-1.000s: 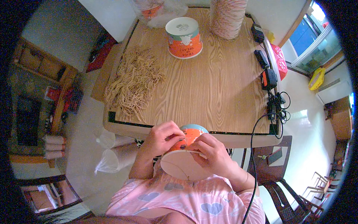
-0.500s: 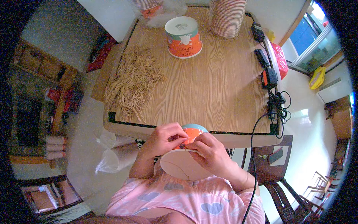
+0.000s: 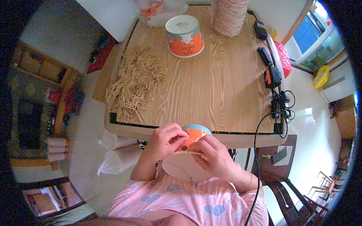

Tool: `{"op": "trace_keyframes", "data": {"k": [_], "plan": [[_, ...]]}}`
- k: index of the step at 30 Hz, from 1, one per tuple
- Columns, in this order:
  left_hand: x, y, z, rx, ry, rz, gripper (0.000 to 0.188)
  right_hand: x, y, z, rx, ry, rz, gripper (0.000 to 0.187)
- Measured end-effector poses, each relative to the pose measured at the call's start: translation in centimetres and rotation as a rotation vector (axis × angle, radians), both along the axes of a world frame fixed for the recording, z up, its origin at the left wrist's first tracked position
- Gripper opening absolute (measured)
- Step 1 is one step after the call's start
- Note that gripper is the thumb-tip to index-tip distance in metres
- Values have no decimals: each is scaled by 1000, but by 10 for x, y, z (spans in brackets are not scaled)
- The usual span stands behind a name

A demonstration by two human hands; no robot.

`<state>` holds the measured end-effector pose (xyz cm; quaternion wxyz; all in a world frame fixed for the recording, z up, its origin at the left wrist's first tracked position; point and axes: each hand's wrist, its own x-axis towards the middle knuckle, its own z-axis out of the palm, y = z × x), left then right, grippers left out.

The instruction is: The recorder is placing shredded raffia paper into large decorative paper bowls on a workspace.

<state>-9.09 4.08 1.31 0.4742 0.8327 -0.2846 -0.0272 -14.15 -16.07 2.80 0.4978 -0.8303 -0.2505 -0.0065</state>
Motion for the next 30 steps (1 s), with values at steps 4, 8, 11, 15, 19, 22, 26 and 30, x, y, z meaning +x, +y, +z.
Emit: {"op": "trace_keyframes", "data": {"k": [4,8,11,15,19,22,26,30], "plan": [[0,0,0,8,17,-4,8,-2,1,3,-5,63,-47,30],[-1,1,1,12,62,-4,8,1,2,2,-30,-62,-6,27],[0,1,-1,5,52,-5,8,1,0,0,-59,-37,2,27],[-1,-2,0,52,-73,-1,8,0,-2,1,-61,-35,22,27],[1,-5,-1,62,-101,32,7,2,0,3,-50,-38,21,24],[3,-4,11,-13,35,108,10,5,-1,8,-80,-11,-65,23],[9,-1,32,-141,54,224,8,22,0,15,-117,100,-277,19],[6,-20,56,-218,-170,279,9,75,21,21,-71,10,-469,19]]}}
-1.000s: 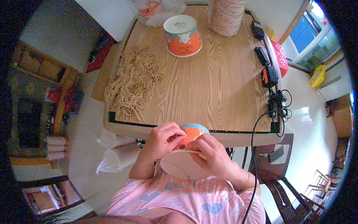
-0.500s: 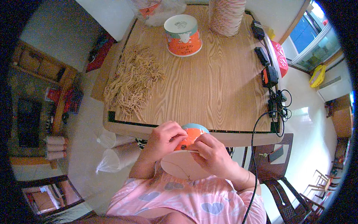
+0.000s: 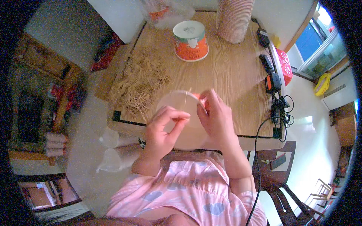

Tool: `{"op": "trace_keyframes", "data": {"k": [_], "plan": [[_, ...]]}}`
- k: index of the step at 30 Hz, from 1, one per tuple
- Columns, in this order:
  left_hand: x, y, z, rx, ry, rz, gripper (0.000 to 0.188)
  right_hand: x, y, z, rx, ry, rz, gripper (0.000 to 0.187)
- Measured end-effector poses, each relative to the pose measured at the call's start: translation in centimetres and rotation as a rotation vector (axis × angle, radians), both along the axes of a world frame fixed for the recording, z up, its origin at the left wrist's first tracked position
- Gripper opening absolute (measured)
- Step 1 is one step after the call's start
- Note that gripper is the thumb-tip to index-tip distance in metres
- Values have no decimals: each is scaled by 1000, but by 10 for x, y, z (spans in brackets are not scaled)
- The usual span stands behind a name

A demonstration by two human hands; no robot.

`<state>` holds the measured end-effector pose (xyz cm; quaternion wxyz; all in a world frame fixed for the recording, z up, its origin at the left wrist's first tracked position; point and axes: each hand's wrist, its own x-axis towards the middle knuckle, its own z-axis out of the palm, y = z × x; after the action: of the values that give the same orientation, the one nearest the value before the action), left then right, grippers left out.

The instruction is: The recorder is placing shredded raffia paper into large decorative paper bowls on a workspace.

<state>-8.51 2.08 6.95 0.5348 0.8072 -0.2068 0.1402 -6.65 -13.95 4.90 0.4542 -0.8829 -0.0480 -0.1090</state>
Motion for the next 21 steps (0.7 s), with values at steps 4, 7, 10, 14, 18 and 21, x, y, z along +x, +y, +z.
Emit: {"op": "trace_keyframes", "data": {"k": [4,7,10,14,18,21], "plan": [[7,-6,-32,-110,147,-27,23,44,10,-14,88,-24,-54,19],[-1,-8,-50,-140,281,-14,38,55,8,-27,101,3,-83,19],[-7,-13,-52,-14,299,42,39,59,4,-41,108,12,-116,17],[-14,-26,-69,225,115,-86,27,59,2,-62,267,0,-87,8],[-14,-35,-79,300,-51,-71,28,36,-3,-54,411,181,-40,8],[-12,-34,-81,371,-70,-88,30,22,-7,-58,162,3,88,12]]}}
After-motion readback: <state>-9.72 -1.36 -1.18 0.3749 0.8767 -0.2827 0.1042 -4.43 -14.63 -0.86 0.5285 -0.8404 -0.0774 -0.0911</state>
